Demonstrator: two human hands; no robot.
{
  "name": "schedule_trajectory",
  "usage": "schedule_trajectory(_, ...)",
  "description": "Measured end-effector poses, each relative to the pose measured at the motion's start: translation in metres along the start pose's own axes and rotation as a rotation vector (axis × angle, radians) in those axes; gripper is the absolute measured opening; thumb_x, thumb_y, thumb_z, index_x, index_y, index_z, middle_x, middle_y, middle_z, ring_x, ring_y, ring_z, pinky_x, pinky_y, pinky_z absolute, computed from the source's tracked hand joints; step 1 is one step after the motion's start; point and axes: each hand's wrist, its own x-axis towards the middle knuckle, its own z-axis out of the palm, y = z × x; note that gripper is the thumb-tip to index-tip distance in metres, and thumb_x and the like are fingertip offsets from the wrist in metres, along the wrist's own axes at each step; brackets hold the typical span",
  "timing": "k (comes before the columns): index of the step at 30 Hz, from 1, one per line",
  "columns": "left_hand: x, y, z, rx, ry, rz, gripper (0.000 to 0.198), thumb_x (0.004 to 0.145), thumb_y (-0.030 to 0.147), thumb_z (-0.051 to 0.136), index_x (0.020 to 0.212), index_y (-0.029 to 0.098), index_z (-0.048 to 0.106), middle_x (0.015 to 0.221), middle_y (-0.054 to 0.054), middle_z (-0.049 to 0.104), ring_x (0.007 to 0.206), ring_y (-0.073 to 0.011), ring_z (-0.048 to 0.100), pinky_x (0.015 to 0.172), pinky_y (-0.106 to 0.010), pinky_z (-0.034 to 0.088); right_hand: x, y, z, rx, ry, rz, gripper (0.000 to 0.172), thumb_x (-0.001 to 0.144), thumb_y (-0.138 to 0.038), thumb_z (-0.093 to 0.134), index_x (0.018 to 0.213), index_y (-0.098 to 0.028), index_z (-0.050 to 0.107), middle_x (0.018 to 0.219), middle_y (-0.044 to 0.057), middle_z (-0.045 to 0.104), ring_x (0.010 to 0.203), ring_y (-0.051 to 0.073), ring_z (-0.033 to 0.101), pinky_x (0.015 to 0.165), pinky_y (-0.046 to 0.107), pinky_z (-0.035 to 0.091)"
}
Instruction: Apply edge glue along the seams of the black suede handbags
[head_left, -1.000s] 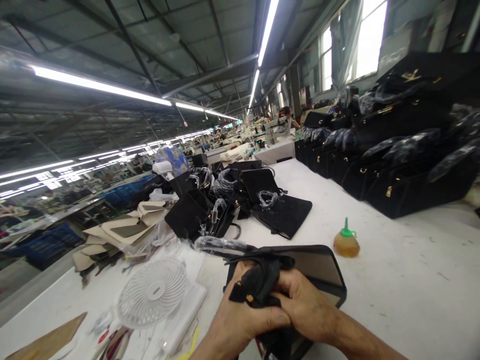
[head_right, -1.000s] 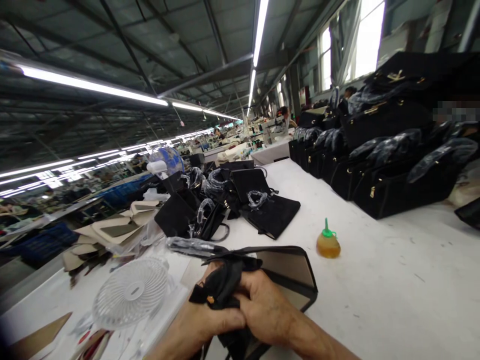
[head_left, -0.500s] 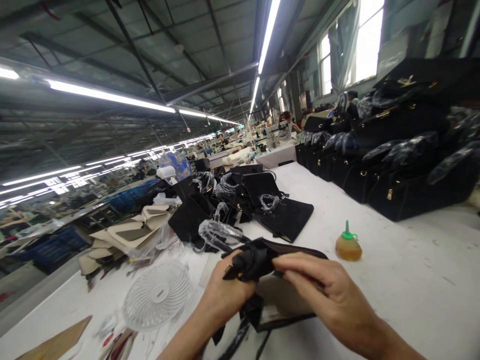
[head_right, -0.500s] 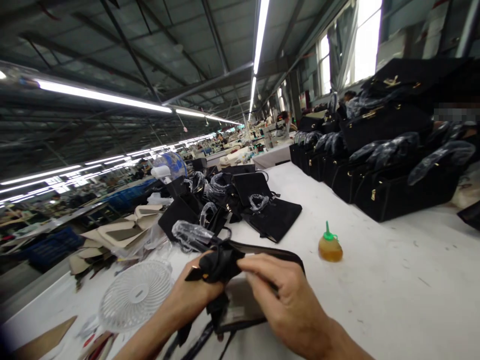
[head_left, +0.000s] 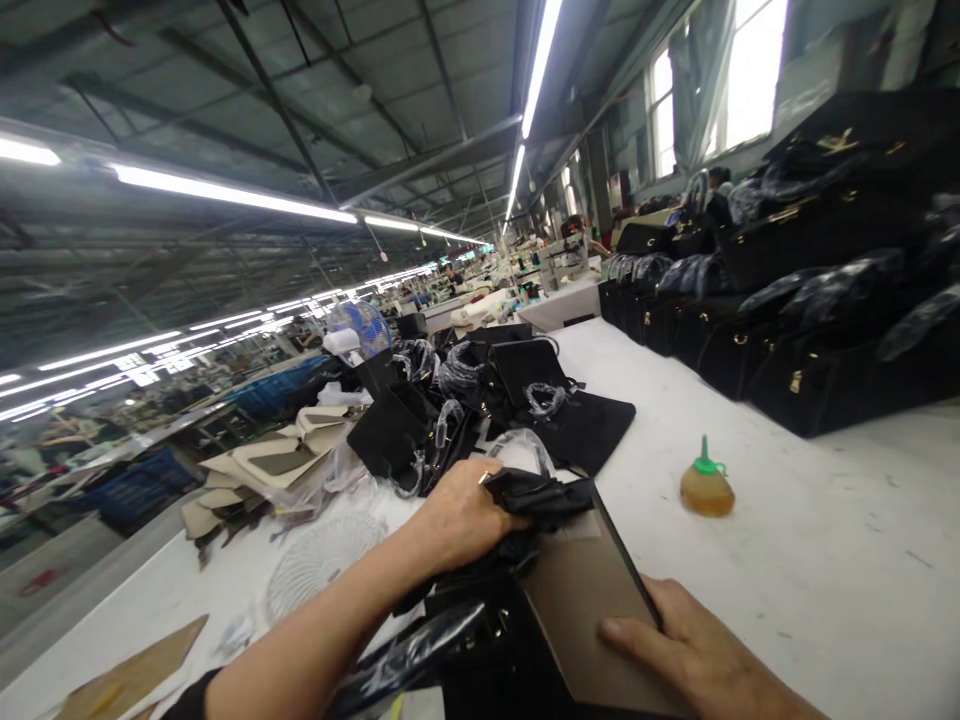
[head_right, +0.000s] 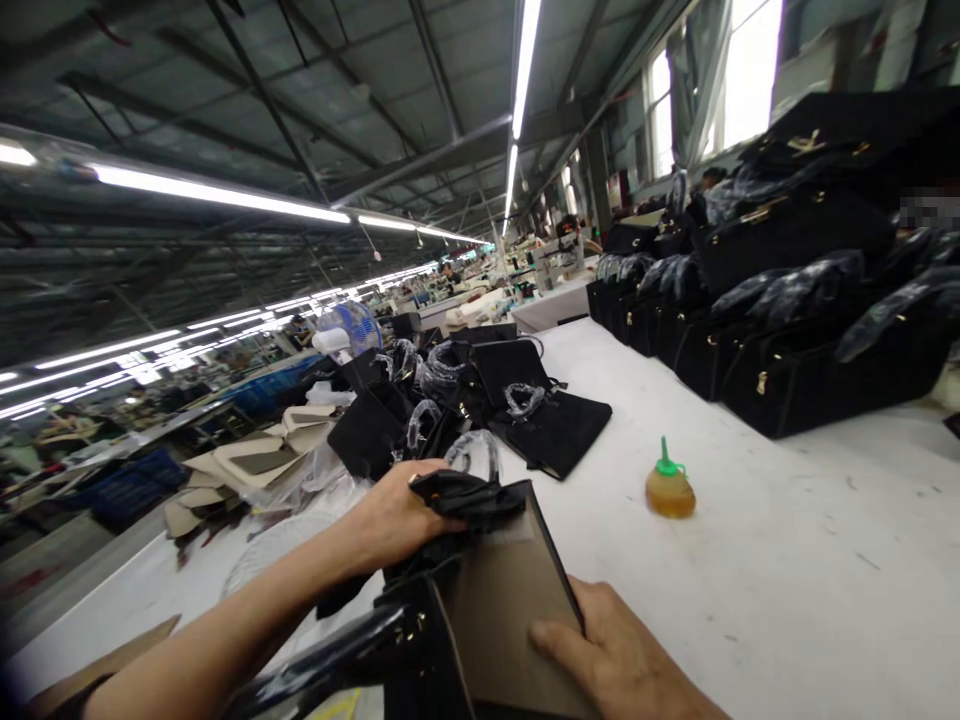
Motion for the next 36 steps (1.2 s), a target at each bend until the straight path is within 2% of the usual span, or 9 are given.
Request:
schedule_trajectory(5, 0.054, -0.040, 0.068, -0.009, -0.015, -0.045, 0.015, 0.069, 0.024, 0.075, 0.081, 0.018, 0.070, 0.081, -0.003, 0.069, 0.078, -0.0214, 0.062, 0.067, -0.028, 0.040, 0.005, 0.064, 0.012, 0.249, 0.106, 0.100, 0.049, 0.090, -0.053, 0.059, 0.119, -0.014, 0.064, 0.106, 0.009, 0.076, 0.100, 0.030, 0.070, 0.087, 0.040, 0.055)
schedule_trajectory(11, 0.098, -0.066, 0.144, -0.167, -0.065, -0.038, 0.009, 0.075, 0.020, 0.068, 0.083, 0.018, 0.072, 0.079, -0.002, 0.071, 0.077, -0.0203, 0.062, 0.068, -0.028, 0.041, -0.004, 0.088, 0.008, -0.039, 0.230, 0.104, 0.048, 0.095, -0.052, 0.054, 0.128, -0.019, 0.058, 0.125, 0.012, 0.069, 0.116, 0.030, 0.063, 0.105, 0.048, 0.047)
schedule_trajectory(13, 0.104, -0.072, 0.162, -0.213, -0.068, -0.043, 0.009, 0.075, 0.020, 0.069, 0.083, 0.018, 0.070, 0.077, -0.002, 0.069, 0.075, -0.0197, 0.061, 0.068, -0.028, 0.041, -0.010, 0.099, -0.009, -0.111, 0.376, 0.124, 0.054, 0.094, -0.054, 0.054, 0.136, -0.021, 0.052, 0.134, 0.013, 0.063, 0.115, 0.029, 0.063, 0.103, 0.047, 0.050)
schedule_trajectory(15, 0.108, -0.078, 0.176, -0.260, -0.083, -0.049, 0.008, 0.072, 0.021, 0.071, 0.079, 0.018, 0.069, 0.072, -0.001, 0.066, 0.072, -0.0190, 0.059, 0.066, -0.028, 0.040, -0.015, 0.114, -0.039, -0.203, 0.626, 0.143, 0.064, 0.090, -0.060, 0.054, 0.140, -0.020, 0.047, 0.141, 0.016, 0.054, 0.115, 0.029, 0.063, 0.096, 0.046, 0.055)
schedule_trajectory(18, 0.113, -0.084, 0.188, -0.349, -0.117, -0.056, 0.014, 0.065, 0.023, 0.076, 0.070, 0.018, 0.065, 0.067, 0.000, 0.061, 0.068, -0.0178, 0.055, 0.064, -0.027, 0.039, -0.012, 0.134, -0.095, -0.326, 0.878, 0.168, 0.084, 0.082, -0.068, 0.053, 0.143, -0.011, 0.041, 0.147, 0.024, 0.040, 0.124, 0.035, 0.055, 0.098, 0.049, 0.053)
schedule_trajectory(22, 0.115, -0.090, 0.194, -0.524, -0.159, -0.071, 0.015, 0.064, 0.026, 0.073, 0.070, 0.016, 0.063, 0.066, 0.001, 0.060, 0.065, -0.0167, 0.054, 0.060, -0.027, 0.039, 0.006, 0.147, -0.148, -0.422, 0.905, 0.186, 0.094, 0.071, -0.064, 0.063, 0.143, -0.008, 0.042, 0.148, 0.025, 0.043, 0.138, 0.043, 0.038, 0.114, 0.056, 0.037)
schedule_trajectory(24, 0.114, -0.092, 0.196, -0.613, -0.176, -0.086, 0.019, 0.064, 0.030, 0.072, 0.073, 0.016, 0.063, 0.065, 0.000, 0.059, 0.062, -0.0161, 0.053, 0.058, -0.027, 0.040, 0.019, 0.150, -0.157, -0.446, 0.857, 0.174, 0.094, 0.067, -0.058, 0.068, 0.143, -0.009, 0.043, 0.147, 0.024, 0.047, 0.141, 0.042, 0.037, 0.118, 0.055, 0.032)
schedule_trajectory(29, 0.112, -0.094, 0.200, -0.772, -0.185, -0.128, 0.029, 0.059, 0.036, 0.076, 0.074, 0.015, 0.062, 0.064, -0.001, 0.059, 0.059, -0.0155, 0.052, 0.056, -0.027, 0.040, 0.050, 0.153, -0.158, -0.441, 0.802, 0.146, 0.090, 0.064, -0.048, 0.075, 0.142, -0.014, 0.045, 0.141, 0.019, 0.055, 0.137, 0.038, 0.046, 0.115, 0.050, 0.035)
schedule_trajectory(36, 0.116, -0.096, 0.199, -0.826, -0.203, -0.139, 0.035, 0.054, 0.039, 0.083, 0.069, 0.014, 0.063, 0.063, -0.001, 0.060, 0.059, -0.0153, 0.053, 0.056, -0.027, 0.040, 0.059, 0.144, -0.164, -0.262, 0.809, 0.139, 0.049, 0.068, -0.044, 0.075, 0.110, -0.022, 0.062, 0.106, 0.007, 0.069, 0.104, 0.032, 0.064, 0.098, 0.047, 0.045)
